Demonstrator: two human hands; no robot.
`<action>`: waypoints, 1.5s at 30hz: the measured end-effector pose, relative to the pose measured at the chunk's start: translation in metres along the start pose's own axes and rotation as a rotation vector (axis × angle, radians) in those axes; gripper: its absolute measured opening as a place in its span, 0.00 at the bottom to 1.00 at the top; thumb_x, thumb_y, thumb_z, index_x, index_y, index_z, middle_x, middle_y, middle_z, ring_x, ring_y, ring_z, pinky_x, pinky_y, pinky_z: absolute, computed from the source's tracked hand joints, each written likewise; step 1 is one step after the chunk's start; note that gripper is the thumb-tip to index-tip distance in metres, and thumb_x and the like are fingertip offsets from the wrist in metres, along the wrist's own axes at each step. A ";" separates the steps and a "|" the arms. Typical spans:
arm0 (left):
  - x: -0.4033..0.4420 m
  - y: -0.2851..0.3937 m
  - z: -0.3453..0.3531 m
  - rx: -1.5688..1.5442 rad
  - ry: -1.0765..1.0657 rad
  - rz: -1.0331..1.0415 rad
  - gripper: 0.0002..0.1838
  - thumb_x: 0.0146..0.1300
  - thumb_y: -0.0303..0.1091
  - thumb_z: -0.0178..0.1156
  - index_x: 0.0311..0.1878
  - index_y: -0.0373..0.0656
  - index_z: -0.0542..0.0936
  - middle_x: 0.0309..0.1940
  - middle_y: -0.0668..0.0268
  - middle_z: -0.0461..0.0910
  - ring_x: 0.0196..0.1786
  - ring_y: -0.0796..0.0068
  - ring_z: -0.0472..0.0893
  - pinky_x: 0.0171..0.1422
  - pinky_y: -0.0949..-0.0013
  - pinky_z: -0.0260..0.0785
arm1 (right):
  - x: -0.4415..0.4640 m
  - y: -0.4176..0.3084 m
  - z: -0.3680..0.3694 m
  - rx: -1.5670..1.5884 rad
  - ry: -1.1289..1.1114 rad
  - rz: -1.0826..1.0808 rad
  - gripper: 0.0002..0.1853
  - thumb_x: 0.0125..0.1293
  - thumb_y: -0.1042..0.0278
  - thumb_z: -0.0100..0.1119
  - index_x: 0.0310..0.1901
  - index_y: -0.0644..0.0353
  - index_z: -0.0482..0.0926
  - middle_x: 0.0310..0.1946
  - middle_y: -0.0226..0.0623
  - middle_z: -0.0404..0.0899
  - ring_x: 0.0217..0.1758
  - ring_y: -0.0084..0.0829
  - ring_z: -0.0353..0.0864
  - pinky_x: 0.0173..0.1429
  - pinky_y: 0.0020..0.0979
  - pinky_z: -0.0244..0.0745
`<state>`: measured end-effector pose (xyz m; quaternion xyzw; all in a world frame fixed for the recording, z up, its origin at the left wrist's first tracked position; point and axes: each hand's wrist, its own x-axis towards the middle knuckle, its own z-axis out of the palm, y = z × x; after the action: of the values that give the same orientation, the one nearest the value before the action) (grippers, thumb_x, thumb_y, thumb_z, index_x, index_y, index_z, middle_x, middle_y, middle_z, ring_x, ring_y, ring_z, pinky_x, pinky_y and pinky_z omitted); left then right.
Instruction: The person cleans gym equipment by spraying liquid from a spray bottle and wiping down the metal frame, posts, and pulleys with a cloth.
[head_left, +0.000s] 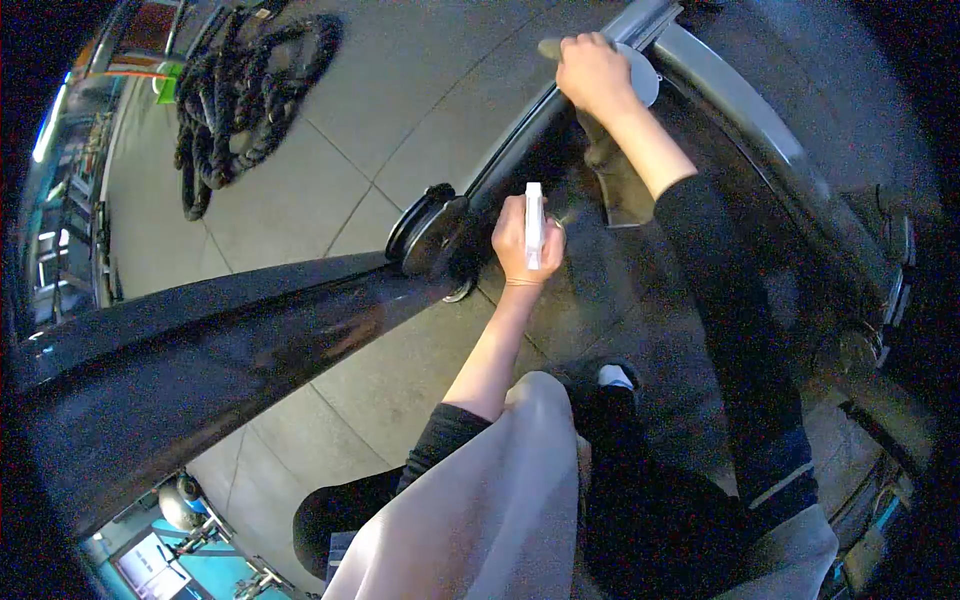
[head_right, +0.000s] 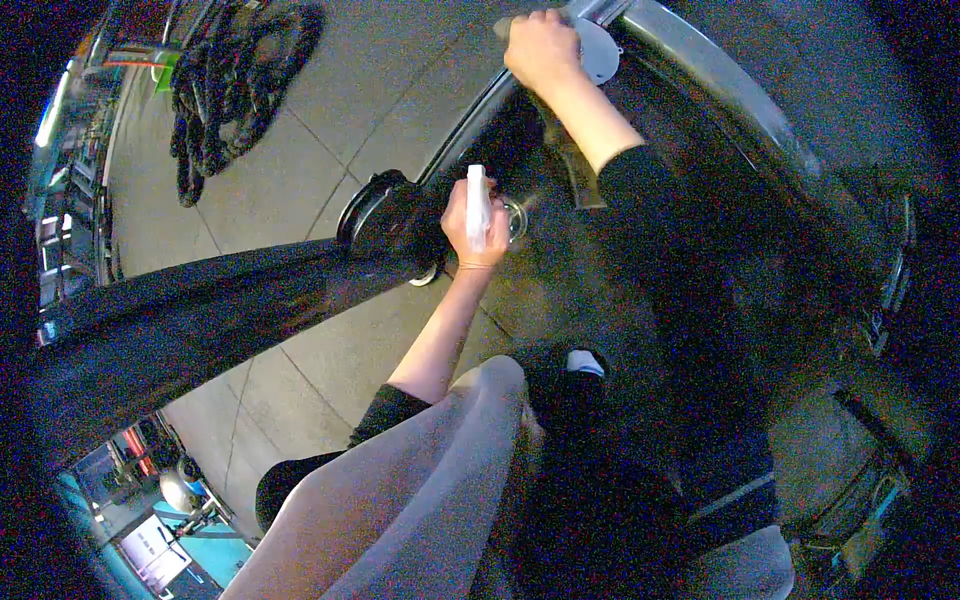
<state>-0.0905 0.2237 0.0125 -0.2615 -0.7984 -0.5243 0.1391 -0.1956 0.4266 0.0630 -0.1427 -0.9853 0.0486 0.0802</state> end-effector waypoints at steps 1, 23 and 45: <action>0.001 0.001 -0.001 0.019 -0.003 0.003 0.11 0.41 0.26 0.53 0.32 0.38 0.73 0.26 0.58 0.72 0.26 0.55 0.74 0.31 0.63 0.68 | -0.007 -0.005 0.006 -0.043 -0.006 0.005 0.21 0.55 0.66 0.51 0.51 0.63 0.72 0.55 0.48 0.69 0.62 0.43 0.65 0.54 0.38 0.72; -0.001 0.004 -0.001 0.038 -0.004 0.003 0.11 0.46 0.33 0.54 0.34 0.39 0.75 0.26 0.61 0.74 0.26 0.62 0.76 0.32 0.65 0.69 | -0.084 0.064 0.008 0.138 0.345 -0.021 0.24 0.59 0.67 0.50 0.59 0.59 0.65 0.61 0.42 0.63 0.65 0.37 0.62 0.62 0.35 0.64; 0.000 0.005 0.001 0.020 -0.014 -0.080 0.09 0.44 0.26 0.53 0.32 0.37 0.74 0.24 0.56 0.73 0.25 0.56 0.75 0.31 0.64 0.69 | -0.087 0.007 0.003 0.035 0.287 0.007 0.26 0.54 0.64 0.50 0.53 0.73 0.69 0.55 0.61 0.66 0.62 0.53 0.63 0.57 0.38 0.70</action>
<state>-0.0878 0.2259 0.0162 -0.2315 -0.8143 -0.5198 0.1150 -0.1118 0.4081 0.0463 -0.1501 -0.9623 0.0451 0.2224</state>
